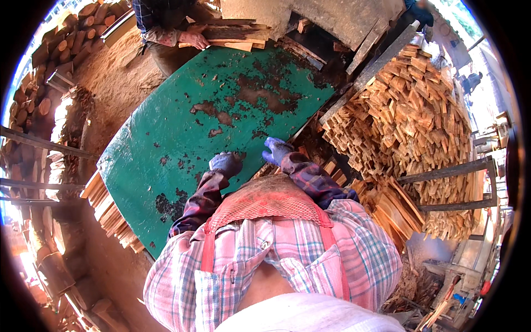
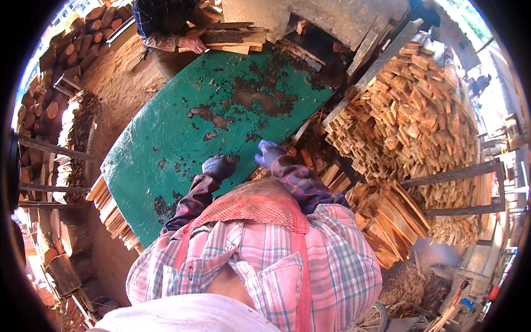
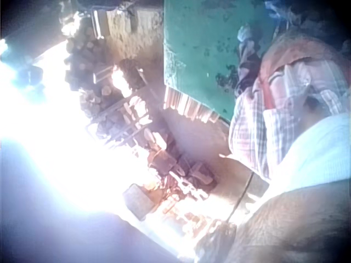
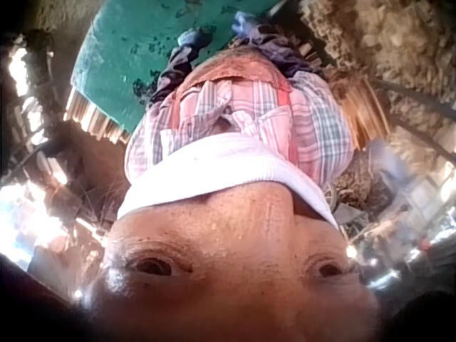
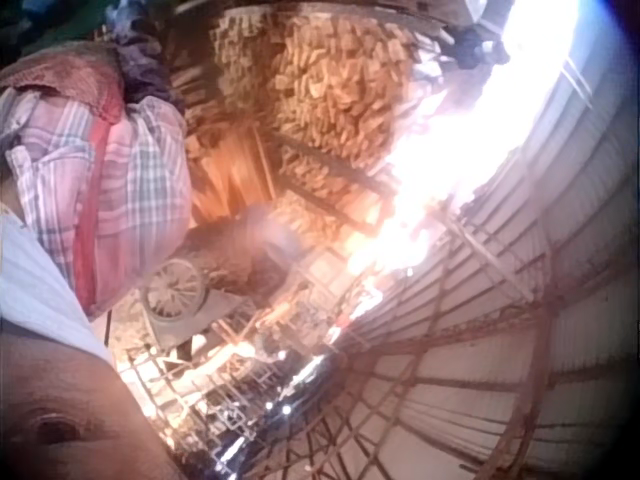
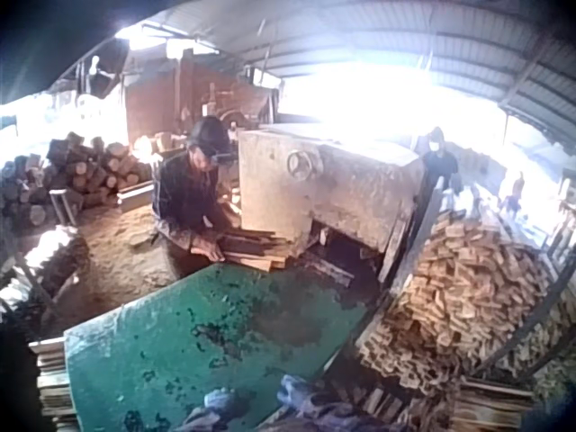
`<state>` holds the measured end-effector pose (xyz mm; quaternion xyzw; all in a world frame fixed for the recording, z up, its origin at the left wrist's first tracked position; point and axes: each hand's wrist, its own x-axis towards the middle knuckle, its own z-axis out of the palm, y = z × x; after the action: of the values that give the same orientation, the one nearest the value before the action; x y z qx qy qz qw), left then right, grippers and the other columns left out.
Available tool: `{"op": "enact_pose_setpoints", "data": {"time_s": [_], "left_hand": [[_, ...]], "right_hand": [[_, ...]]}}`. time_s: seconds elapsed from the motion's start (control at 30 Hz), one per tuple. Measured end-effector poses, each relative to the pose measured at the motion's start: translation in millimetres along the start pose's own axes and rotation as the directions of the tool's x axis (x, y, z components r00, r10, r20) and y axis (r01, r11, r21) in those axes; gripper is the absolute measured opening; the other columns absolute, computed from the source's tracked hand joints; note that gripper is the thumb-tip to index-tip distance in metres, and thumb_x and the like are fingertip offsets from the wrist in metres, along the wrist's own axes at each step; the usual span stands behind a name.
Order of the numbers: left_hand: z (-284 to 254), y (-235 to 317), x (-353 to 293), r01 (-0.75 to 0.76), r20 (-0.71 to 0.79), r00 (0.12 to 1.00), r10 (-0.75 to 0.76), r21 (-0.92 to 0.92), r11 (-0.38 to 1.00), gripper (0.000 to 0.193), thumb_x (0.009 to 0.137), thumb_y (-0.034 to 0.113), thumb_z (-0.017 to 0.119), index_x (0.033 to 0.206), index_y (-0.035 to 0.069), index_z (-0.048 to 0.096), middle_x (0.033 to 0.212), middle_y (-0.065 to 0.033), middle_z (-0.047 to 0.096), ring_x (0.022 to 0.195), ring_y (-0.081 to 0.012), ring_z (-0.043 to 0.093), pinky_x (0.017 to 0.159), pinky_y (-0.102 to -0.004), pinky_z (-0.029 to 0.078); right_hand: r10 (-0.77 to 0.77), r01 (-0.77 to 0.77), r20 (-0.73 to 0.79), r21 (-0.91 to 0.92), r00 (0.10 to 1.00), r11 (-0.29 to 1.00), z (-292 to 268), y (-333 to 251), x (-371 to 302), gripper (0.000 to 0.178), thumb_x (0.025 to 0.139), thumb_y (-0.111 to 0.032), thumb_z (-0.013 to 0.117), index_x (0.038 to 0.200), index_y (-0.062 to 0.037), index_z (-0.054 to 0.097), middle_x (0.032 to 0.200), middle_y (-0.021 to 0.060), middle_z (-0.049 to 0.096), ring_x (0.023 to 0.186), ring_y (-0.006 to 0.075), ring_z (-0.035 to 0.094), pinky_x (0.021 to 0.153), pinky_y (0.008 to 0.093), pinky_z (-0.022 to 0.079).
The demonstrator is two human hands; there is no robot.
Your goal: The person picks up wooden planks from a green workbench and places them into a large pile of lumber. The person handles the wood by hand, moving pieces from the table to the stack repeatedly.
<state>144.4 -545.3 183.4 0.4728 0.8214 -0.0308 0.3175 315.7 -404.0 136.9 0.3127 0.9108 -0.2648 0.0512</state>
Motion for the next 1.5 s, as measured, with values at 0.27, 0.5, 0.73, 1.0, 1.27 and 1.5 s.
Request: {"op": "enact_pose_setpoints", "data": {"time_s": [0.27,0.5,0.73,1.0,1.27,1.5], "left_hand": [[-10,10,-9,0.029,0.022,0.999,-0.03,0.024,0.999,0.053,0.09,0.046,0.028,0.116,0.012,0.057,0.12,-0.0167,0.054,0.111,-0.0334,0.051,0.095,-0.0422,0.039],[11,-3,11,0.007,-0.031,0.999,-0.006,0.023,1.0,0.056,0.089,0.052,0.03,0.112,0.012,0.06,0.114,-0.0163,0.058,0.106,-0.0329,0.055,0.091,-0.0417,0.042],[0,0,7,-0.056,-0.006,0.998,0.056,0.021,0.998,0.054,0.088,0.052,0.032,0.11,0.012,0.062,0.111,-0.0153,0.059,0.103,-0.0328,0.056,0.088,-0.0424,0.044],[-14,6,11,0.037,0.01,0.999,-0.037,0.001,0.999,0.06,0.081,0.059,0.04,0.091,0.005,0.067,0.091,-0.0164,0.065,0.088,-0.0331,0.061,0.078,-0.0413,0.046],[-38,-14,94,-0.085,0.235,0.97,0.065,0.079,0.993,0.052,0.071,0.054,0.059,0.083,0.004,0.067,0.079,-0.0164,0.064,0.075,-0.0301,0.062,0.067,-0.04,0.047],[-94,51,215,-0.21,0.172,0.927,0.333,-0.499,0.841,0.038,0.076,0.041,0.063,0.085,0.004,0.066,0.069,-0.0075,0.062,0.058,-0.0171,0.057,0.053,-0.0322,0.047]], "right_hand": [[-0.027,0.027,-0.073,-0.013,0.997,1.0,14,11,2,0.052,0.079,-0.035,0.06,0.119,-0.0018,0.052,0.127,0.0174,0.047,0.121,0.0295,0.043,0.102,0.0372,0.033],[-0.027,0.027,-0.057,-0.006,0.998,1.0,12,10,4,0.053,0.079,-0.036,0.059,0.119,-0.0011,0.053,0.128,0.0179,0.047,0.121,0.0297,0.042,0.102,0.0379,0.032],[-0.038,0.037,-0.047,-0.007,0.998,0.999,10,8,5,0.054,0.079,-0.037,0.06,0.118,-0.0006,0.053,0.127,0.0186,0.047,0.12,0.0304,0.043,0.101,0.0374,0.033],[-0.034,0.036,-0.063,0.02,0.997,0.999,5,7,10,0.051,0.077,-0.036,0.061,0.113,-0.001,0.056,0.121,0.0178,0.052,0.113,0.0312,0.049,0.097,0.0386,0.038],[0.015,0.011,-0.067,0.37,0.998,0.929,-3,35,30,0.035,0.075,-0.03,0.066,0.099,-0.0035,0.063,0.093,0.0133,0.065,0.084,0.0253,0.062,0.077,0.0335,0.049],[0.203,-0.051,0.023,0.989,0.979,0.135,-27,114,64,0.014,0.083,-0.007,0.061,0.096,-0.0016,0.064,0.091,0.0063,0.065,0.079,0.0131,0.061,0.07,0.0228,0.049]]}}
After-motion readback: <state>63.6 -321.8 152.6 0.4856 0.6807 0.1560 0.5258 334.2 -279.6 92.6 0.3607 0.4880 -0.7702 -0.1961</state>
